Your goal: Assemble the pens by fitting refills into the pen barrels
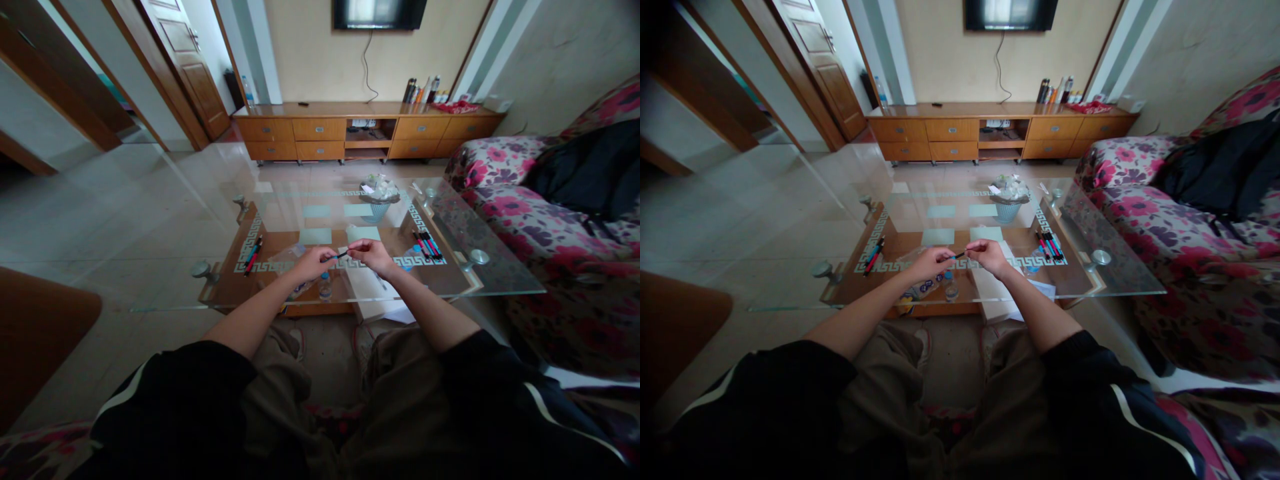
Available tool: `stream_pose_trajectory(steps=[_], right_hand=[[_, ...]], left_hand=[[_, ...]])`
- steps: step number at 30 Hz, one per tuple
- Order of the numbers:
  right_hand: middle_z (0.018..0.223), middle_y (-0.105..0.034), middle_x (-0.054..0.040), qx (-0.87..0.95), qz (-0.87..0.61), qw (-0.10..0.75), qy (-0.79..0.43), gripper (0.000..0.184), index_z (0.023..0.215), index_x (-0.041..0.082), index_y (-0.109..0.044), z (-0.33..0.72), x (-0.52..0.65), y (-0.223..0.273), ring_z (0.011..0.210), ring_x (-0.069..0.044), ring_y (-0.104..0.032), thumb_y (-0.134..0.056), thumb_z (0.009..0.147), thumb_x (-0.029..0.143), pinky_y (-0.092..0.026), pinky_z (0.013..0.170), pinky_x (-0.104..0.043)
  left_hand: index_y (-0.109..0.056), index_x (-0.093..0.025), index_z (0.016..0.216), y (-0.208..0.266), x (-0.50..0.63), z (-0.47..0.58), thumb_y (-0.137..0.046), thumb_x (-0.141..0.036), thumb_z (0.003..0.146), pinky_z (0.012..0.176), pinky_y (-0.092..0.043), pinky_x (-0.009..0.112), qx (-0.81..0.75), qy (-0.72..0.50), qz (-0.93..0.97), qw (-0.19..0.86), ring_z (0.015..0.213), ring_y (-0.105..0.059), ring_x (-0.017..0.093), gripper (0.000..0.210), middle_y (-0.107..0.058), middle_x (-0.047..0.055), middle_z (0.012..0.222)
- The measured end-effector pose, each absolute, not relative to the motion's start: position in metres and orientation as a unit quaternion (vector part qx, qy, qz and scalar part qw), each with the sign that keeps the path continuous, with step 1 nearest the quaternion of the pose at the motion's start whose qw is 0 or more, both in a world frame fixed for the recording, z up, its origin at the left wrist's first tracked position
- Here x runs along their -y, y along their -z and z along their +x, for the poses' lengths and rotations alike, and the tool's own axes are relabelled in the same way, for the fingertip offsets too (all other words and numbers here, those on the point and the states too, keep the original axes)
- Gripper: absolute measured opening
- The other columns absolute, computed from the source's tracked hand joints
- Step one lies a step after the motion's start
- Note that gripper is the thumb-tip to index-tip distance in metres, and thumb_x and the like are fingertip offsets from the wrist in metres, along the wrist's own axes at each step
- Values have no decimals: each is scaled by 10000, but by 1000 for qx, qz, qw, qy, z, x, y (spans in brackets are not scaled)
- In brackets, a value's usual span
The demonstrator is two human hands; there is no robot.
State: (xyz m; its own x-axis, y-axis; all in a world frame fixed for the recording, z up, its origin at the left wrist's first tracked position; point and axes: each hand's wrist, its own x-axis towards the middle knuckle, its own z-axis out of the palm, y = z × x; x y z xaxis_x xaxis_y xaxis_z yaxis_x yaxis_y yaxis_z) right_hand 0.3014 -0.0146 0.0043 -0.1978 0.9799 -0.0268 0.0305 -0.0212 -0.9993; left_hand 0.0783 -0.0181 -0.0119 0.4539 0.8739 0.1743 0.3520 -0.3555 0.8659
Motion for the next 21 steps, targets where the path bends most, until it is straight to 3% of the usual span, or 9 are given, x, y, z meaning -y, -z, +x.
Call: stream_pose_trajectory(steps=[7,16,21], right_hand=[[808,-743,-51,564,-449,419,-552,344,858,164,-734,303,14,-1,701,-150,-649,-853,593,349,-498,667,-272],[687,-696,-41,678,-448,344,-469,413,798,140,-743,308,8,7,570,-123,-557,-709,748,548,-402,531,-246],[836,-720,-55,677,-445,369,-456,369,892,155,-726,304,5,17,658,-133,-605,-795,672,443,-466,601,-253]], left_hand=[[-755,-164,952,9,19,78,-589,-375,870,646,-478,243,-411,-306,780,359,694,-620,155,281,-728,45,828],[-757,-174,1023,7,18,75,-587,-340,886,792,-497,257,-413,-292,809,299,861,-668,176,274,-756,50,970],[-755,-180,1024,7,18,75,-584,-334,890,782,-500,250,-411,-289,814,291,857,-671,171,267,-756,44,985]])
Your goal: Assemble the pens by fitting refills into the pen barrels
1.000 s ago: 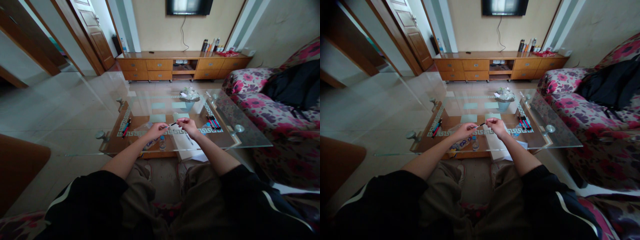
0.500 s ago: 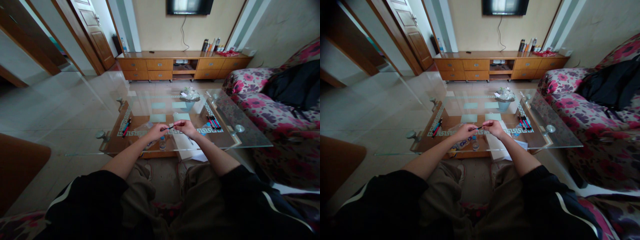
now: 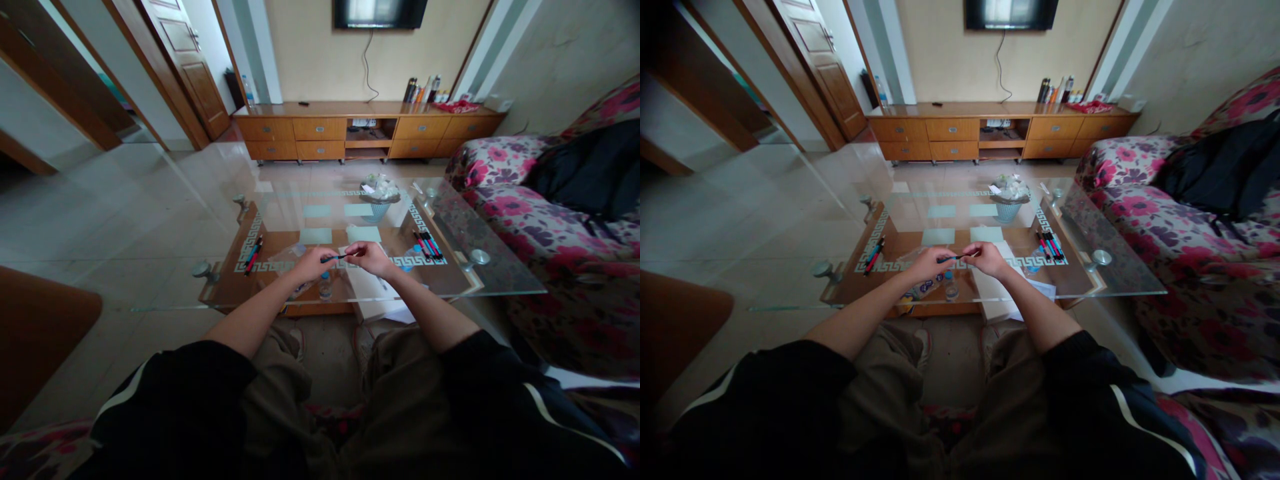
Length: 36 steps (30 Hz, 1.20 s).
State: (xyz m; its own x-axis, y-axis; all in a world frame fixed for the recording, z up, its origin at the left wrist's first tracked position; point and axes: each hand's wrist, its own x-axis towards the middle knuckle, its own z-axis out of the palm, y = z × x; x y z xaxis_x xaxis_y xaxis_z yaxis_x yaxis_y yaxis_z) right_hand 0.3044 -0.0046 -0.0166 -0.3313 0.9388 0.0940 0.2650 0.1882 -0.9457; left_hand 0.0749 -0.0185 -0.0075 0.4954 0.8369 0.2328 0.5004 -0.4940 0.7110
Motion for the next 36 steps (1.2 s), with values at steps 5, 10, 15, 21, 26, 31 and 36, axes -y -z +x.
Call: stream_pose_trajectory(steps=[5,10,15,21,26,31,36], right_hand=[[824,-731,-59,692,-450,345,-448,338,913,149,-746,302,5,16,661,-141,-613,-761,710,419,-480,630,-267],[699,-706,-40,733,-456,302,-404,408,776,151,-742,305,9,9,622,-148,-587,-625,836,538,-453,596,-260],[651,-668,-45,750,-459,286,-381,519,722,149,-707,304,12,6,600,-144,-554,-496,910,584,-430,580,-258],[853,-687,-43,747,-466,320,-350,382,937,161,-667,301,15,4,624,-120,-552,-673,790,514,-424,595,-247],[642,-616,-18,769,-472,282,-327,517,699,161,-659,301,17,-3,599,-134,-524,-454,921,580,-380,593,-259],[762,-666,-20,763,-469,293,-335,405,835,160,-675,301,19,-6,619,-126,-540,-581,857,554,-390,601,-250],[711,-644,-31,781,-458,283,-317,472,738,159,-674,301,18,-5,629,-129,-531,-461,931,533,-389,620,-258]], left_hand=[[-757,-185,1014,8,18,75,-589,-316,882,798,-504,255,-409,-287,819,282,874,-672,173,251,-755,43,984],[-751,-174,1034,3,20,75,-601,-281,869,818,-510,264,-404,-291,820,284,907,-678,179,247,-756,55,1010],[-754,-185,1027,-1,21,76,-619,-260,858,802,-508,260,-406,-285,827,267,889,-676,174,229,-756,44,995],[-749,-175,991,1,21,77,-621,-236,859,815,-508,261,-407,-310,820,257,881,-677,166,193,-752,49,989],[-745,-180,997,-1,21,76,-640,-219,844,822,-511,270,-401,-311,823,255,873,-676,165,190,-750,47,973],[-749,-185,982,-1,22,77,-643,-234,847,810,-511,264,-410,-309,820,254,882,-674,168,179,-748,47,974],[-745,-186,990,0,21,76,-640,-222,843,793,-500,253,-404,-310,823,252,850,-668,155,183,-745,35,953]])
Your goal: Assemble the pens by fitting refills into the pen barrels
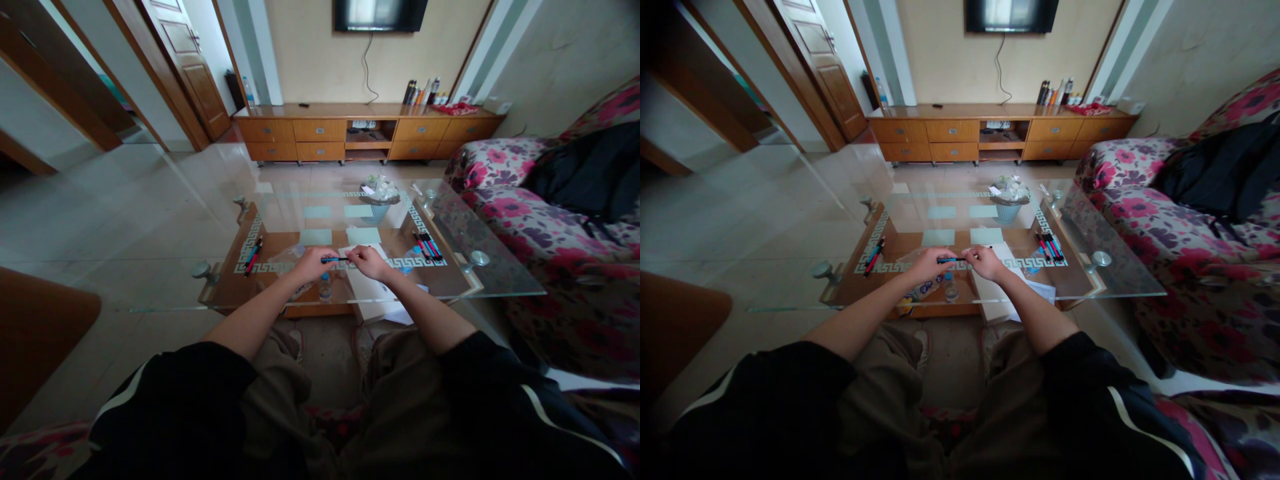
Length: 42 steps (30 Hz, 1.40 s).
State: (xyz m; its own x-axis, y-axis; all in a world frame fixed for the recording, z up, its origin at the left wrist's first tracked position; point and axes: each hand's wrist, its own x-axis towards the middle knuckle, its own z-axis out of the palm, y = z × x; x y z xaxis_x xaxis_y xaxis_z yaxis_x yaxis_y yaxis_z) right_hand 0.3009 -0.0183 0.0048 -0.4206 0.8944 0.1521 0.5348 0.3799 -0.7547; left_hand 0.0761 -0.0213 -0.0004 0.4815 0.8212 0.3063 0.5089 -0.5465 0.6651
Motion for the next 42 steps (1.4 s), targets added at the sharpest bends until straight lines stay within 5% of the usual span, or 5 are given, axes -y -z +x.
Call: stream_pose_trajectory(steps=[13,26,33,38,42], right_hand=[[790,-675,-27,778,-460,285,-319,367,852,167,-670,301,17,2,630,-122,-540,-623,838,531,-390,603,-242],[652,-594,-17,803,-437,266,-305,444,708,168,-643,299,17,0,639,-138,-508,-470,940,505,-367,618,-250],[799,-661,-28,786,-433,298,-325,337,893,171,-672,297,19,-2,663,-132,-535,-586,874,496,-401,651,-251],[628,-561,-2,802,-449,278,-278,473,687,176,-606,297,18,-6,604,-130,-467,-435,954,526,-352,608,-253],[715,-628,-12,792,-439,291,-309,417,807,172,-656,298,19,-6,614,-128,-511,-516,914,549,-375,617,-247]], left_hand=[[-746,-187,969,-2,22,76,-650,-217,840,816,-500,261,-410,-305,823,249,874,-668,158,164,-746,33,960],[-745,-169,906,-3,21,77,-686,-194,805,738,-484,253,-424,-308,815,248,791,-651,150,120,-741,37,881],[-732,-169,881,-4,22,76,-687,-202,806,731,-476,254,-424,-311,815,243,768,-638,145,94,-731,29,850],[-710,-166,816,-7,24,79,-707,-174,769,714,-461,248,-435,-304,820,216,763,-624,146,48,-712,23,820],[-706,-161,831,-6,23,79,-708,-180,781,706,-453,240,-418,-309,823,228,748,-620,138,54,-706,21,813]])
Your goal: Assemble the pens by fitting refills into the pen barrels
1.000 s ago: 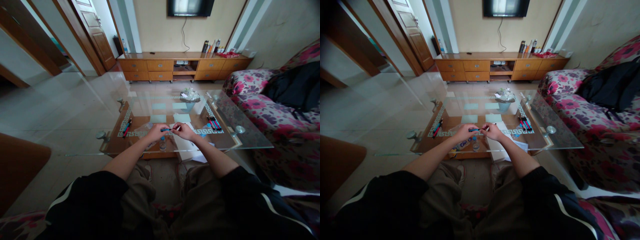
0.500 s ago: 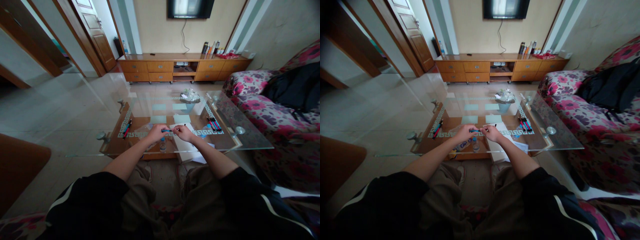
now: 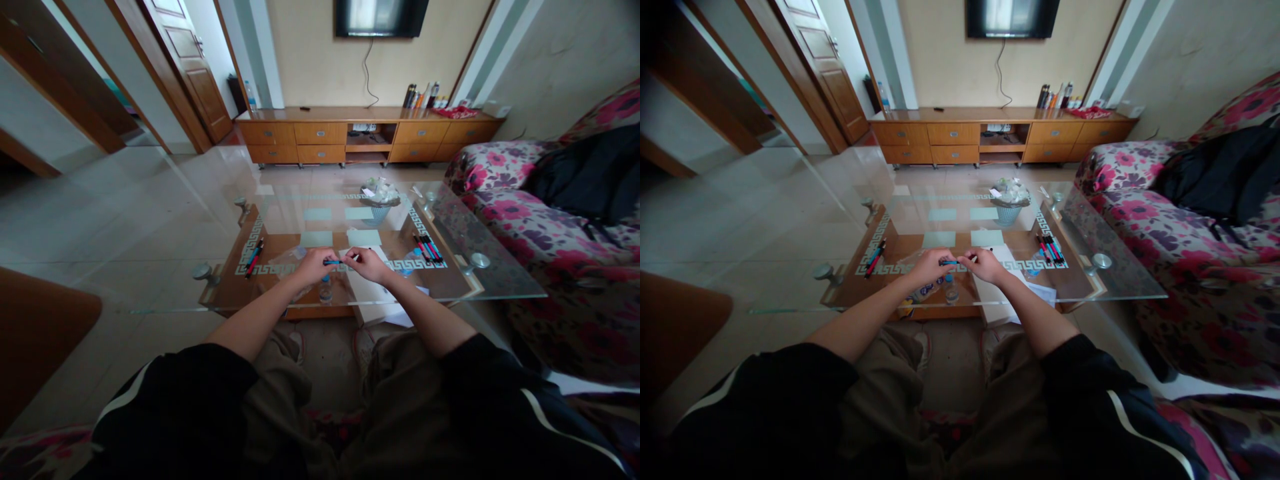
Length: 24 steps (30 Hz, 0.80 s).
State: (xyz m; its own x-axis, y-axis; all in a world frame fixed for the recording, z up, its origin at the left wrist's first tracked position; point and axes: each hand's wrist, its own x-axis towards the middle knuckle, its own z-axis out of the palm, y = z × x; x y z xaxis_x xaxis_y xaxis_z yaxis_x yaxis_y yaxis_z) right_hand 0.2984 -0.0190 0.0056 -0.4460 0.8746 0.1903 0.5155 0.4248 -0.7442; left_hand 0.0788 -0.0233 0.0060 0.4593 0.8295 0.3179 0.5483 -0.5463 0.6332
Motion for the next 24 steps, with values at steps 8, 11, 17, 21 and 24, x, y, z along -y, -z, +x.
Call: stream_pose_trajectory(steps=[8,11,17,21,24], right_hand=[[684,-622,-47,822,-448,256,-242,419,730,169,-632,295,17,-3,652,-155,-517,-464,969,469,-360,645,-266],[719,-637,-62,837,-434,246,-225,420,736,172,-632,293,17,-2,667,-161,-524,-433,988,442,-360,658,-271],[692,-641,-50,800,-464,278,-258,466,763,173,-652,298,15,-5,641,-159,-549,-382,995,474,-389,659,-269],[885,-705,-74,694,-557,396,-228,309,1007,168,-663,320,3,-1,717,-172,-611,-406,968,336,-449,733,-285],[957,-706,-100,679,-601,384,-174,240,1020,155,-670,341,-5,9,770,-198,-617,-495,869,216,-470,815,-335]], left_hand=[[-694,-164,818,-5,21,79,-686,-173,783,705,-442,243,-433,-296,826,208,757,-606,145,37,-692,21,807],[-688,-166,812,-6,21,80,-662,-154,786,706,-439,246,-428,-298,831,193,763,-600,149,39,-680,23,804],[-682,-167,818,-6,23,76,-651,-144,776,707,-439,240,-420,-292,837,194,749,-599,144,57,-679,22,810],[-699,-179,876,0,22,70,-647,-186,804,743,-448,247,-409,-291,838,213,789,-621,148,89,-704,21,856],[-706,-180,944,4,20,67,-623,-252,850,739,-458,254,-423,-294,829,219,786,-626,151,144,-711,25,870]])
